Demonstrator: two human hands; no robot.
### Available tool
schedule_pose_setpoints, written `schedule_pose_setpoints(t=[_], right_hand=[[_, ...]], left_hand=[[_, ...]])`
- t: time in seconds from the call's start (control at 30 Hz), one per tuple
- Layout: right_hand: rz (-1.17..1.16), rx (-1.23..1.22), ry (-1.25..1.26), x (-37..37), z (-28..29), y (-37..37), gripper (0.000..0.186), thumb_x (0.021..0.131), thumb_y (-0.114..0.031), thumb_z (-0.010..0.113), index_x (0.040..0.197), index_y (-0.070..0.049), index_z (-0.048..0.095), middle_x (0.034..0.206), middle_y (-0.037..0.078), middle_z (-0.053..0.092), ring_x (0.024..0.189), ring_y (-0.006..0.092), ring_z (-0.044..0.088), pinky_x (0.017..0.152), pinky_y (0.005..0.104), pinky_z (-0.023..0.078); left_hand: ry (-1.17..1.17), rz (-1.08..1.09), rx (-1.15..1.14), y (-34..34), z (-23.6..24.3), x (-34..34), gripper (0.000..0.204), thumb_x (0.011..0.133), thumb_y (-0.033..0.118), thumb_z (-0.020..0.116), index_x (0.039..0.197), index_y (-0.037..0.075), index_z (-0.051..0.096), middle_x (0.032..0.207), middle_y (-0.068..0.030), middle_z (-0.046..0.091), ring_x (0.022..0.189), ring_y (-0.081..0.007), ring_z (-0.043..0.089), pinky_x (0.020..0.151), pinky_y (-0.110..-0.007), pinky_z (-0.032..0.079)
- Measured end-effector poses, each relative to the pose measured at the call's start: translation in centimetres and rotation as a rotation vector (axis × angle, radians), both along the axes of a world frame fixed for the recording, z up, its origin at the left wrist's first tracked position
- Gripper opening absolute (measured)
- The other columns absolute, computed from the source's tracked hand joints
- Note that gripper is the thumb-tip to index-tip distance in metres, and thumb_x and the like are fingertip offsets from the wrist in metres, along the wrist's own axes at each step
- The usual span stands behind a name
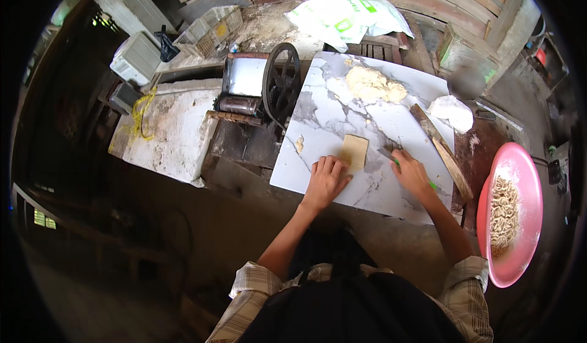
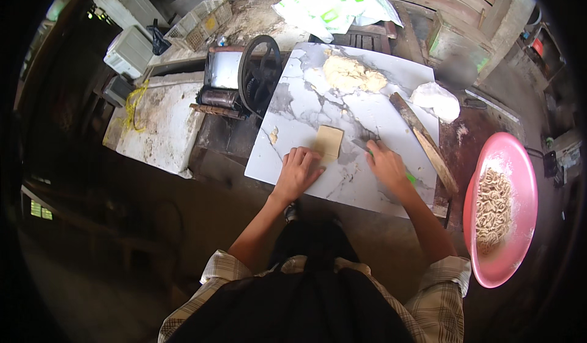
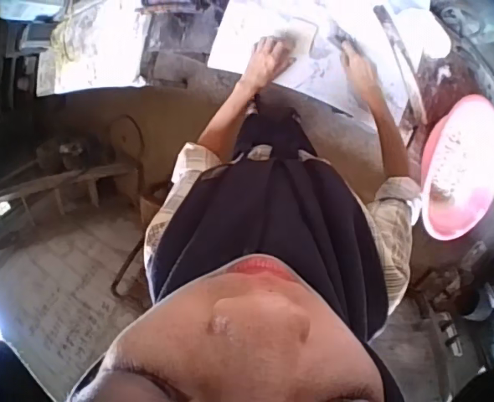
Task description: The person cuts a piece of dough with a knife, shapes it into a square by hand, and then passes it through a manual pasta roller to create noodles. They then gather a large piece of dough and roll it flat using a wooden roller on a marble surface.
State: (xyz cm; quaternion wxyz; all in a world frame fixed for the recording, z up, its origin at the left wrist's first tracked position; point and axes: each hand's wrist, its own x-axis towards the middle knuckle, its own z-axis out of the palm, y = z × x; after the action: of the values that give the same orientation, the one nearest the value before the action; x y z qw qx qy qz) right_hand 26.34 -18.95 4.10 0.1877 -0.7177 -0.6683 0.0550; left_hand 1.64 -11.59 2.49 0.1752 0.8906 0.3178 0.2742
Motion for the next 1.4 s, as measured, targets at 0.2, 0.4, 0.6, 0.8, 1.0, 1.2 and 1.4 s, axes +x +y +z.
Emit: schedule_pose_setpoints(t=[0.2,0.4,0.6,0.8,1.0,1.2,1.4], right_hand=[[-0.01,0.092,-0.143,-1.1,-1.1,2.5,0.032,0.081,-0.026,0.064,0.106,-0.009,0.053,0.103,0.011,0.049,0.096,0.0279,0.053,0.075,0.0412,0.047],[0.231,0.184,-0.097,-5.5,-0.5,1.8,0.04,0.076,-0.031,0.067,0.106,-0.008,0.053,0.102,0.009,0.047,0.099,0.027,0.044,0.082,0.04,0.035],[0.259,0.305,-0.046,-7.6,-2.8,2.5,0.028,0.075,-0.025,0.069,0.095,-0.009,0.057,0.098,0.006,0.049,0.093,0.0229,0.048,0.078,0.0374,0.038],[0.251,0.427,-0.106,-8.1,-2.4,3.0,0.018,0.073,-0.012,0.069,0.087,-0.008,0.058,0.084,0.004,0.051,0.082,0.0221,0.052,0.072,0.0362,0.04],[-0.096,0.398,0.582,-6.0,-0.8,6.7,0.01,0.079,-0.01,0.066,0.086,-0.005,0.06,0.077,0.008,0.058,0.069,0.0211,0.057,0.061,0.0319,0.044],[-0.359,0.3,0.749,0.4,3.0,14.7,0.011,0.083,-0.01,0.065,0.088,-0.003,0.06,0.081,0.012,0.064,0.067,0.0192,0.06,0.06,0.0304,0.047],[-0.404,0.623,0.146,1.0,3.1,18.9,0.009,0.078,-0.003,0.059,0.087,-0.001,0.056,0.078,0.014,0.058,0.081,0.0333,0.054,0.081,0.04,0.046]], left_hand=[[-0.002,-0.2,0.171,3.9,-0.3,0.5,0.025,0.075,0.019,0.07,0.093,0.01,0.056,0.094,-0.0047,0.053,0.094,-0.0245,0.05,0.078,-0.038,0.04],[-0.084,-0.383,0.286,5.8,-0.5,0.6,0.014,0.076,0.02,0.068,0.082,0.011,0.06,0.083,-0.0008,0.055,0.085,-0.0181,0.053,0.075,-0.032,0.041],[-0.168,-0.371,0.106,6.8,-1.3,0.4,0.007,0.078,0.013,0.067,0.081,0.009,0.062,0.08,-0.0016,0.057,0.084,-0.0209,0.055,0.07,-0.033,0.045],[-0.23,-0.465,-0.008,7.5,0.1,-0.1,0.016,0.076,0.011,0.069,0.09,0.008,0.063,0.087,-0.0055,0.058,0.085,-0.0247,0.054,0.075,-0.034,0.046],[-0.178,-0.474,-0.019,10.6,0.4,2.3,0.021,0.075,0.013,0.07,0.092,0.005,0.062,0.089,-0.0074,0.057,0.086,-0.0233,0.055,0.076,-0.035,0.047],[-0.355,-0.314,-0.561,17.0,4.7,9.2,0.023,0.079,0.007,0.065,0.101,0.004,0.059,0.093,-0.0107,0.057,0.092,-0.0258,0.056,0.08,-0.036,0.046],[-0.334,-0.369,0.107,19.6,3.9,13.7,0.062,0.08,0.003,0.058,0.136,0.003,0.034,0.131,-0.0167,0.043,0.119,-0.033,0.042,0.103,-0.041,0.033]])
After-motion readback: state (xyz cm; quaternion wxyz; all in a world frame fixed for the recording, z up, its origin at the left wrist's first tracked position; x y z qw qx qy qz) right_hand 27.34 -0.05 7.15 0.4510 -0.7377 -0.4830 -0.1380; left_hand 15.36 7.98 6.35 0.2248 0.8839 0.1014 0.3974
